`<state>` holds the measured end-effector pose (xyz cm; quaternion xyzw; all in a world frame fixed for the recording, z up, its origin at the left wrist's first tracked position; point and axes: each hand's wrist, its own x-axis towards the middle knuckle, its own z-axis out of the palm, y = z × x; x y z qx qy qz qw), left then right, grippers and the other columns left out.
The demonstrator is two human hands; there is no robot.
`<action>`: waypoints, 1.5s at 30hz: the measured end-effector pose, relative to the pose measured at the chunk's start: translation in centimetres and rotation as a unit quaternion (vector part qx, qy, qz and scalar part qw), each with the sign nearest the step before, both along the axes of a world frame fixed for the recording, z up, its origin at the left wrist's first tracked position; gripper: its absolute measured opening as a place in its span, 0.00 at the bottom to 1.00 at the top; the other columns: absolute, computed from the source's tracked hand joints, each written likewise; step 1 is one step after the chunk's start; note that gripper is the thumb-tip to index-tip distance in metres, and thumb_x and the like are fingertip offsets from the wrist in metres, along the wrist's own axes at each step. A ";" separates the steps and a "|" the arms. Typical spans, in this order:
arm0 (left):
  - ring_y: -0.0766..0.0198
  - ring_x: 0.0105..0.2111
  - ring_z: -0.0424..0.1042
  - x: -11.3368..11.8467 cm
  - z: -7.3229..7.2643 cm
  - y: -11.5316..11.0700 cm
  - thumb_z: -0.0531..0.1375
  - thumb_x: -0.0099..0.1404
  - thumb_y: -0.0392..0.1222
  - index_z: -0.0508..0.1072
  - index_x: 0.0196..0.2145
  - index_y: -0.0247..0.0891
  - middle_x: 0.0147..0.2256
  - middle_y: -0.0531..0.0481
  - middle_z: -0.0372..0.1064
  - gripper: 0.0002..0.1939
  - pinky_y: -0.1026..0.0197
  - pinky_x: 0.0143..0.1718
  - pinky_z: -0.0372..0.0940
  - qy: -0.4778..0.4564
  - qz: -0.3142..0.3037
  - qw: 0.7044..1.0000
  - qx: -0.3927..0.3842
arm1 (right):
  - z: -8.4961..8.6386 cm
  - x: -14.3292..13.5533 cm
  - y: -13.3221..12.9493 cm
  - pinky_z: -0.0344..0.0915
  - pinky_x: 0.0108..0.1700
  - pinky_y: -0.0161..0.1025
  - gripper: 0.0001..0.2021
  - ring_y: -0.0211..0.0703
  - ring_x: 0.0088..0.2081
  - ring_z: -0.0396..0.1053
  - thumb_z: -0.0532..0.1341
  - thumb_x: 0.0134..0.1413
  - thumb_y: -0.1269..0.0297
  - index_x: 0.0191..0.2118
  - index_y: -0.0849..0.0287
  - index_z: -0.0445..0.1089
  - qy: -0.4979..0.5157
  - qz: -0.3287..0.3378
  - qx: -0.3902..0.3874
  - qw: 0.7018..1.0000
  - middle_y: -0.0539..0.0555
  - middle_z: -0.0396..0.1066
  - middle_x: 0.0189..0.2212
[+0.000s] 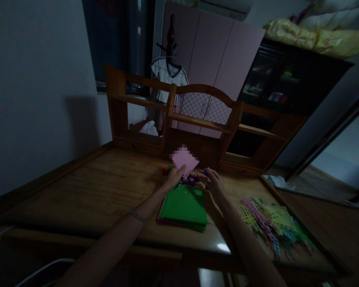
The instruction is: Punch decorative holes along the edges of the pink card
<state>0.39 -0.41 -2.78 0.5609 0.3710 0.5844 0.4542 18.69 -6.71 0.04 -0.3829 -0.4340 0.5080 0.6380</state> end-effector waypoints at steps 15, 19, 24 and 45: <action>0.54 0.46 0.71 0.1 -0.6 0.6 0.56 0.60 0.57 0.73 0.45 0.31 0.45 0.40 0.73 0.26 0.56 0.48 0.64 0.025 -0.012 0.999 0.028 | 1.2 0.3 -0.3 0.71 0.43 0.44 0.18 0.52 0.47 0.70 0.57 0.56 0.49 0.41 0.58 0.71 0.114 0.103 -0.072 0.986 0.59 0.74 0.39; 0.53 0.47 0.70 0.1 -0.6 0.5 0.57 0.59 0.58 0.74 0.44 0.31 0.45 0.39 0.72 0.27 0.56 0.48 0.64 0.016 -0.011 1.000 0.019 | 0.9 0.4 -0.3 0.72 0.40 0.44 0.19 0.52 0.46 0.71 0.57 0.55 0.47 0.43 0.56 0.70 0.100 0.108 -0.090 0.985 0.57 0.74 0.40; 0.52 0.47 0.70 0.0 -0.6 0.5 0.57 0.59 0.58 0.74 0.44 0.31 0.45 0.40 0.73 0.27 0.56 0.48 0.64 0.020 -0.011 1.000 0.020 | 0.2 0.6 0.4 0.72 0.37 0.41 0.19 0.51 0.45 0.72 0.57 0.54 0.46 0.41 0.57 0.70 0.098 0.089 -0.099 0.986 0.58 0.74 0.40; 0.60 0.30 0.72 0.0 0.3 0.0 0.60 0.56 0.57 0.74 0.37 0.31 0.29 0.44 0.74 0.24 0.62 0.31 0.65 -0.027 -0.015 0.999 -0.025 | -0.9 0.2 0.9 0.70 0.27 0.37 0.18 0.45 0.31 0.74 0.67 0.44 0.54 0.40 0.55 0.66 0.019 0.003 -0.048 0.999 0.55 0.76 0.36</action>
